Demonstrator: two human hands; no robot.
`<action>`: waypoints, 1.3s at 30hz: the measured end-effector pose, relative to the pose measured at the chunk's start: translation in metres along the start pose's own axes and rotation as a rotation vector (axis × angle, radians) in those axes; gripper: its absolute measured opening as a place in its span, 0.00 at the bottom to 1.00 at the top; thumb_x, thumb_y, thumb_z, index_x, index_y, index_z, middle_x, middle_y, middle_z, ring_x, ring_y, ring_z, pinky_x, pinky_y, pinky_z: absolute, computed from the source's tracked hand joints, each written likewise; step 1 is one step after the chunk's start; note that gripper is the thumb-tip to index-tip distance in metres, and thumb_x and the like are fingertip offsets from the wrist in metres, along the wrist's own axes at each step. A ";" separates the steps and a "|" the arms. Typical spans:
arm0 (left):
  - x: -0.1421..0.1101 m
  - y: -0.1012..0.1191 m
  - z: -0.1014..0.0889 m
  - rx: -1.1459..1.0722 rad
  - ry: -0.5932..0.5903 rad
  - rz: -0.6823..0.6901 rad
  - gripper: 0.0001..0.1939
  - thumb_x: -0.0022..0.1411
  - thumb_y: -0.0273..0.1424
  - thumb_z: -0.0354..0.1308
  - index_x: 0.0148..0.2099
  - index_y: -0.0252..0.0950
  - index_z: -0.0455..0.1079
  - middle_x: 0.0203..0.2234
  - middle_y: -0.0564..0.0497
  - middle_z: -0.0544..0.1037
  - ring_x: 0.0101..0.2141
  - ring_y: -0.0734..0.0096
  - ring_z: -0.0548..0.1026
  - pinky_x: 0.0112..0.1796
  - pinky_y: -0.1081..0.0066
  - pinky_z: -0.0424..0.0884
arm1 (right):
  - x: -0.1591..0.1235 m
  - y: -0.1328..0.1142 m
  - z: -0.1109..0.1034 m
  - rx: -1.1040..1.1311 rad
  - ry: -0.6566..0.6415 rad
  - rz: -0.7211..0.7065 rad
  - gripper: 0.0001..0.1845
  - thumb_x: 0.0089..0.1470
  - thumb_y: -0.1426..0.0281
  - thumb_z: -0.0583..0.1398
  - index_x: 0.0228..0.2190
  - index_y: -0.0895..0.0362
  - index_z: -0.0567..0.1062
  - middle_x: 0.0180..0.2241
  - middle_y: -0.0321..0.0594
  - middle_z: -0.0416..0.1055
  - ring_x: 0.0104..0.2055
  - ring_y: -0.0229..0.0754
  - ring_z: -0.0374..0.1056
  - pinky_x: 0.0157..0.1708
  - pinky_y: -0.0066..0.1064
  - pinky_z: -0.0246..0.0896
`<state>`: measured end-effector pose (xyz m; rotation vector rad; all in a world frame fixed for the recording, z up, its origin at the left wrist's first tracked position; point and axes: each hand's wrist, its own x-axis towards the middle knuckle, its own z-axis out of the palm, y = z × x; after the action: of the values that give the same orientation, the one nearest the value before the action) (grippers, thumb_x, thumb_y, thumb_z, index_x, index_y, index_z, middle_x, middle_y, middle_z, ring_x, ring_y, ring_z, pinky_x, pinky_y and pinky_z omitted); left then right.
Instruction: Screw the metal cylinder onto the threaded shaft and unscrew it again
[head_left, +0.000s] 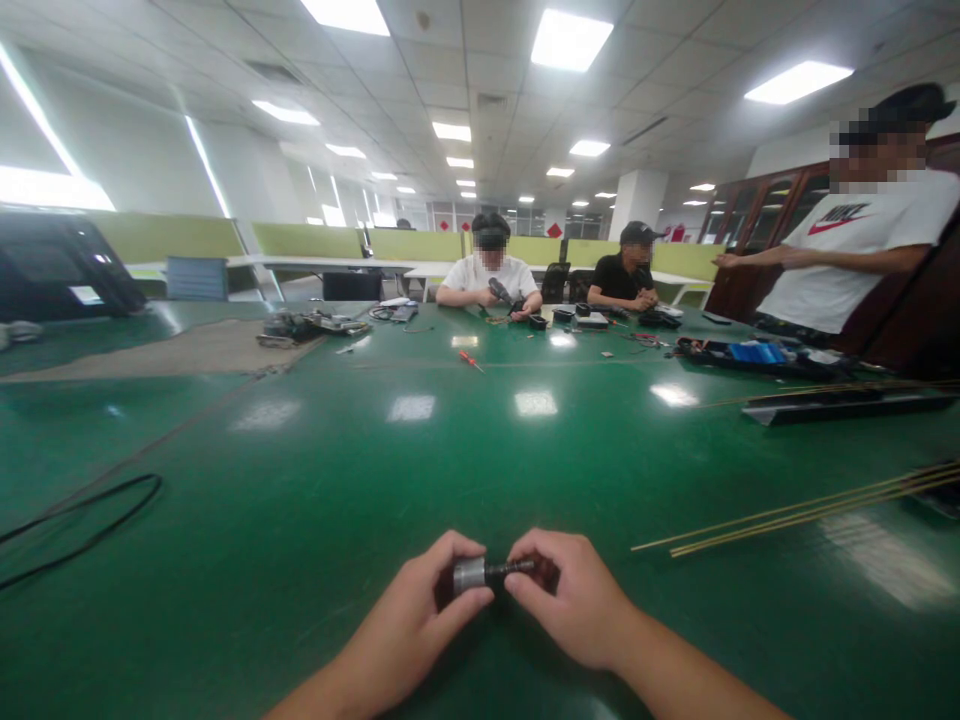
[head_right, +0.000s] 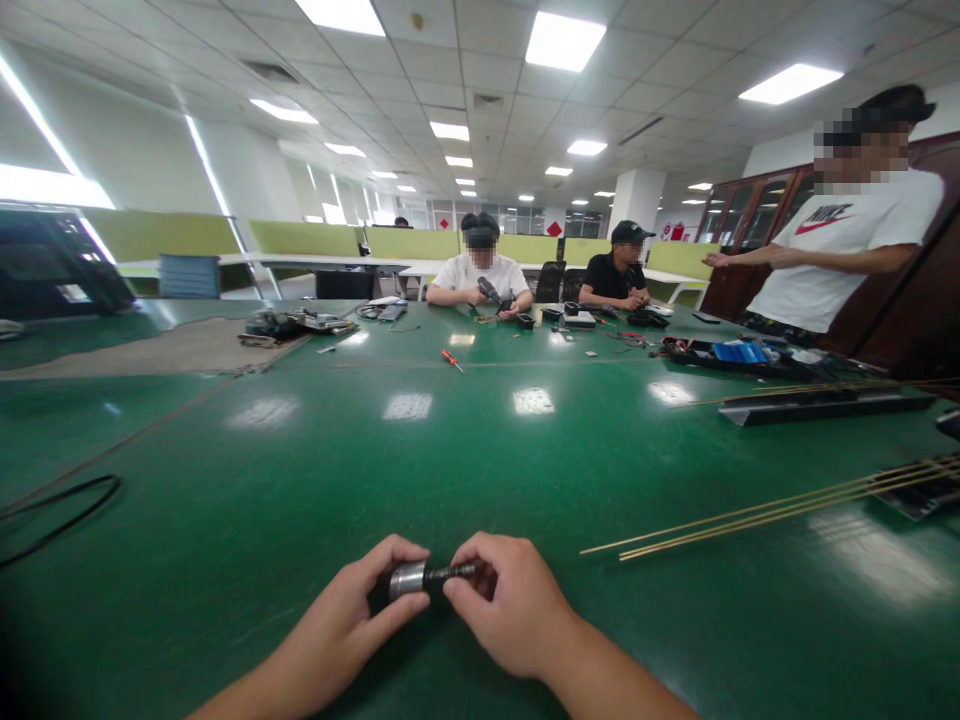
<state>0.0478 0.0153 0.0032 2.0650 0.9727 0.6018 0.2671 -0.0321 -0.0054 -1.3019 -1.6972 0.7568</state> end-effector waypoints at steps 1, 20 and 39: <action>0.000 0.000 0.000 0.004 0.001 0.001 0.11 0.66 0.38 0.58 0.48 0.41 0.68 0.38 0.53 0.76 0.39 0.64 0.74 0.41 0.69 0.66 | 0.000 0.000 0.000 0.005 -0.001 0.004 0.03 0.53 0.70 0.63 0.32 0.56 0.78 0.24 0.33 0.71 0.26 0.36 0.65 0.28 0.25 0.57; 0.000 0.006 -0.002 -0.004 0.036 -0.022 0.11 0.65 0.36 0.58 0.47 0.40 0.69 0.36 0.53 0.77 0.38 0.64 0.74 0.40 0.69 0.66 | -0.002 -0.001 0.000 0.031 -0.029 0.029 0.03 0.56 0.71 0.61 0.33 0.56 0.76 0.25 0.32 0.71 0.25 0.35 0.65 0.27 0.25 0.56; 0.002 0.006 -0.002 -0.031 0.049 -0.053 0.11 0.64 0.38 0.58 0.46 0.40 0.68 0.36 0.53 0.77 0.37 0.63 0.74 0.40 0.69 0.67 | -0.001 0.004 0.001 0.047 -0.018 0.032 0.04 0.58 0.70 0.60 0.35 0.56 0.75 0.24 0.32 0.68 0.26 0.35 0.65 0.27 0.25 0.56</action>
<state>0.0502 0.0148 0.0094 1.9994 1.0369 0.6379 0.2684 -0.0324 -0.0095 -1.2960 -1.6668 0.8247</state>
